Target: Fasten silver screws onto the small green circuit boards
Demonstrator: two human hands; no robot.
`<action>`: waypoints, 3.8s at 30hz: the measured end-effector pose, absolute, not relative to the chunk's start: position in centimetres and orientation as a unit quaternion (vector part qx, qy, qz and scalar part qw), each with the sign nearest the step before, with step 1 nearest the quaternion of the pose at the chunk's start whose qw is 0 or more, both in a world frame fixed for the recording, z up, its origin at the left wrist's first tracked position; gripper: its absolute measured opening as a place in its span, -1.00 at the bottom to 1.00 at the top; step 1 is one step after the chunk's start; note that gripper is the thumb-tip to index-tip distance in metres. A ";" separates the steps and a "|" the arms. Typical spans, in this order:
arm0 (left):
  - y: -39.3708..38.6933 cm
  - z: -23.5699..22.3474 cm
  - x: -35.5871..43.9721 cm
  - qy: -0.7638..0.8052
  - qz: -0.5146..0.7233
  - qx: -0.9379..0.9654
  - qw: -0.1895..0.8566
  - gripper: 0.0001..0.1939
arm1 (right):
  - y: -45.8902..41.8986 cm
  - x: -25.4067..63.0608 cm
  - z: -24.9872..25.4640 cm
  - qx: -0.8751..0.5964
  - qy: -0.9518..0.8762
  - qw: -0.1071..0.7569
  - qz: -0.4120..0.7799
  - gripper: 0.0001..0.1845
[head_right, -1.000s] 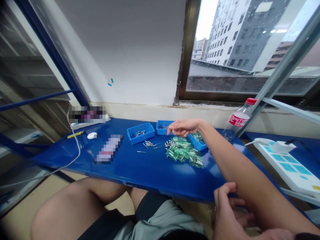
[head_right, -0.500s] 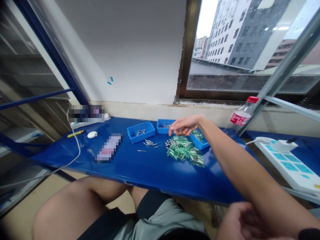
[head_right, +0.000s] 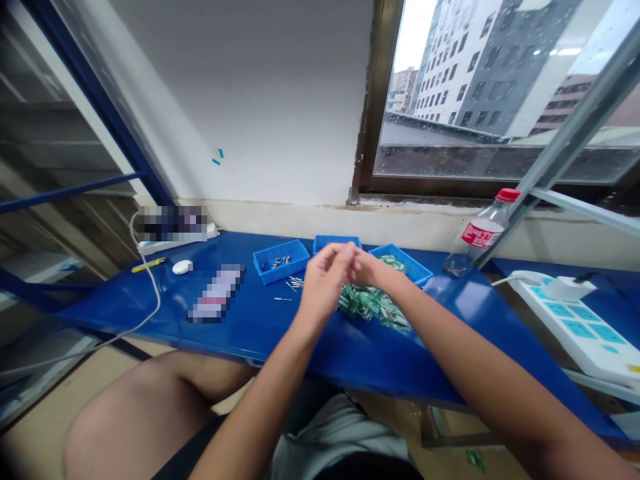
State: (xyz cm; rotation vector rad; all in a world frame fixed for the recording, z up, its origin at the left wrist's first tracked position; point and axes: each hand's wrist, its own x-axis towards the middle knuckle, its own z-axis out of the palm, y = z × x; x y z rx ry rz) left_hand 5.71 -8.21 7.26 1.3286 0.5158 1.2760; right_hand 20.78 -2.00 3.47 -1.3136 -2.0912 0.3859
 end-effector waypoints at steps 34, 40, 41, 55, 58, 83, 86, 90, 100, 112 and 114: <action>-0.3 0.8 1.8 0.389 0.391 0.819 0.154 -0.69 | -4.4 19.7 0.0 -0.496 -0.838 0.222 0.043 -0.86; 0.1 0.3 1.8 0.368 0.414 0.810 0.194 -0.71 | -4.4 19.5 0.6 -0.494 -0.782 0.374 0.066 -0.83; 0.1 0.3 1.9 0.368 0.417 0.805 0.207 -0.72 | -4.4 19.6 0.9 -0.503 -0.765 0.395 0.076 -0.83; -0.4 0.7 2.1 0.287 0.390 0.702 0.522 -0.66 | -6.2 19.8 0.5 -0.495 -0.693 0.512 0.110 -0.91; -0.2 0.4 2.2 0.288 0.396 0.669 0.560 -0.65 | -6.2 20.1 0.2 -0.510 -0.685 0.510 0.104 -0.90; -0.7 0.6 2.2 0.312 0.452 0.711 0.440 -0.64 | -6.4 20.0 0.4 -0.538 -0.697 0.465 0.086 -0.80; -1.0 0.8 2.0 0.319 0.426 0.762 0.368 -0.71 | -6.2 20.3 0.3 -0.544 -0.686 0.474 0.090 -0.82; -1.2 0.9 1.9 0.298 0.391 0.805 0.333 -0.72 | -6.2 20.5 0.2 -0.531 -0.702 0.467 0.082 -0.80; -0.5 0.3 2.0 0.324 0.394 0.789 0.344 -0.84 | -6.6 20.0 0.3 -0.559 -0.658 0.480 0.154 -0.79; -0.2 0.0 2.4 0.307 0.456 0.742 0.384 -0.73 | -6.2 20.2 -0.2 -0.543 -0.626 0.523 0.199 -0.71; -0.2 -0.1 2.5 0.302 0.453 0.737 0.400 -0.72 | -6.2 20.2 -0.2 -0.540 -0.632 0.521 0.193 -0.64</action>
